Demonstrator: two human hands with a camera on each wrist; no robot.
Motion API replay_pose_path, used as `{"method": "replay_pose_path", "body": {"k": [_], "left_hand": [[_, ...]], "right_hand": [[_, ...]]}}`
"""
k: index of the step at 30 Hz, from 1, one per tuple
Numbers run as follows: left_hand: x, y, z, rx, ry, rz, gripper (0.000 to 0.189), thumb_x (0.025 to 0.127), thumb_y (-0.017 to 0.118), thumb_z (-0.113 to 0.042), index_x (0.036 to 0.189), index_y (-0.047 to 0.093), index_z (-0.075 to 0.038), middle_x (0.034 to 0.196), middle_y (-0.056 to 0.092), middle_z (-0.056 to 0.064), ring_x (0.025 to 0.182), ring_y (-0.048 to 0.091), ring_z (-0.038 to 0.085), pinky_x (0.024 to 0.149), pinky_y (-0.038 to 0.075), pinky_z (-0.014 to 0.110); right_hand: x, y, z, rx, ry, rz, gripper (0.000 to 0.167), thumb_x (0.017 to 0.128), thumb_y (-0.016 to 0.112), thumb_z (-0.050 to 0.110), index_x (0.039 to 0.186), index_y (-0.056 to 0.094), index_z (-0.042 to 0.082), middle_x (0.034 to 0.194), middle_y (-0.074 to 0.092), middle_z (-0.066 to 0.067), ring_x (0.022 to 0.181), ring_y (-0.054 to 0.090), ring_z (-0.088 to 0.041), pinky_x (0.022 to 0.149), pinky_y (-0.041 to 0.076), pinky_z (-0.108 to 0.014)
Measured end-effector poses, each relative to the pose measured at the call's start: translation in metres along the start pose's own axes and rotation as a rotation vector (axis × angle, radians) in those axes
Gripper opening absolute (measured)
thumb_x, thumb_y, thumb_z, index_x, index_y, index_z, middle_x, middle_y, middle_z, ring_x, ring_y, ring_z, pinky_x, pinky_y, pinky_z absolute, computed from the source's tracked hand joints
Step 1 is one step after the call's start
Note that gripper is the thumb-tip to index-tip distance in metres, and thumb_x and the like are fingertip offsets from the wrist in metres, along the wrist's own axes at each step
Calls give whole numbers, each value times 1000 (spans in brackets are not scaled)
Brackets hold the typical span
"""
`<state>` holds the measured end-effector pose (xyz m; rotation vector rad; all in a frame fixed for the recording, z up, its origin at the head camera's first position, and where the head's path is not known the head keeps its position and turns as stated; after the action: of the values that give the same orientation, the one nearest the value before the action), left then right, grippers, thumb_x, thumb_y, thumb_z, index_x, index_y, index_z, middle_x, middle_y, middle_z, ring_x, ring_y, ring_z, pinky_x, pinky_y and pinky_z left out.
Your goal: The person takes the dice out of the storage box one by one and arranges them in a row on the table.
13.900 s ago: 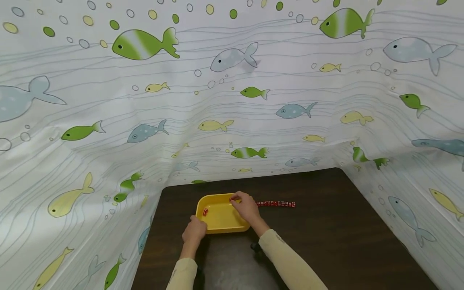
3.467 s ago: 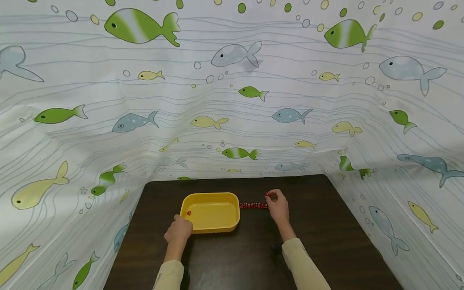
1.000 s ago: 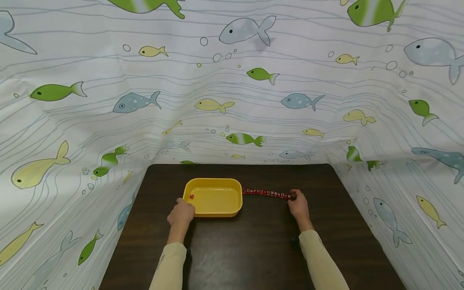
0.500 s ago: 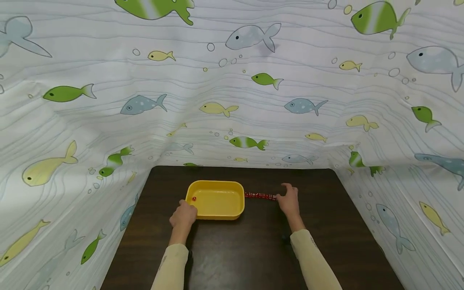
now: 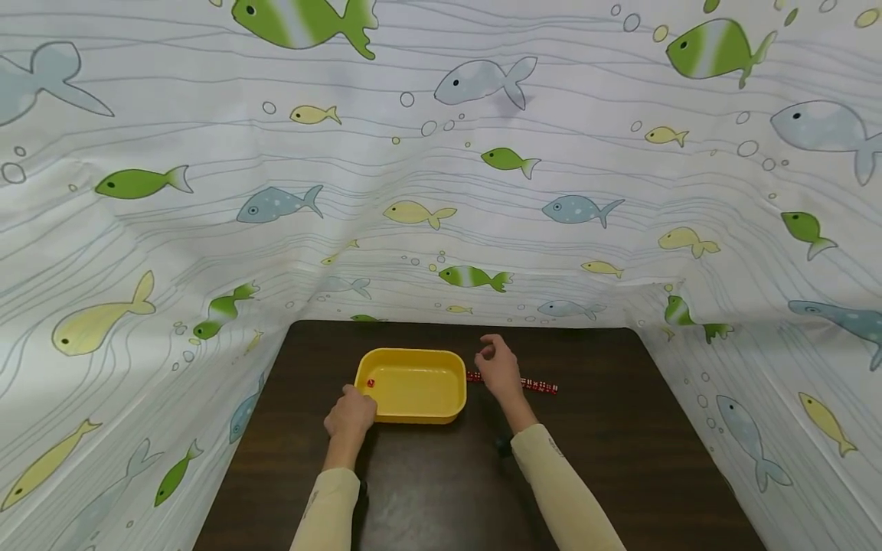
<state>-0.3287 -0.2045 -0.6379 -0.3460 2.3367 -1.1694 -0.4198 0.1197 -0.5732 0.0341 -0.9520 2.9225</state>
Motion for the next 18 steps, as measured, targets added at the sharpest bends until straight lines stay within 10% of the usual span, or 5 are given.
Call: {"method": "replay_pose_path", "body": {"k": [18], "left_hand": [[-4,-5,-2,-9,16,-19,47,104,47,-25,135,44,10,94,61,23,79,60,38,78,50,54]], "right_hand": [[-27,109,50,-126,-141,292,41,99,73,24,139,65,18,105,70,1,70,57,-14,64,48,-29]]}}
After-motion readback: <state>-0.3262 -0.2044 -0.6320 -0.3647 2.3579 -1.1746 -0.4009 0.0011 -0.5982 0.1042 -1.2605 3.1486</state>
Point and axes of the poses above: each hand's wrist, its own x-axis towards the middle knuckle, its own y-axis out of the palm, z = x × y, the point moved 6 cm from there along x, towards the middle knuckle
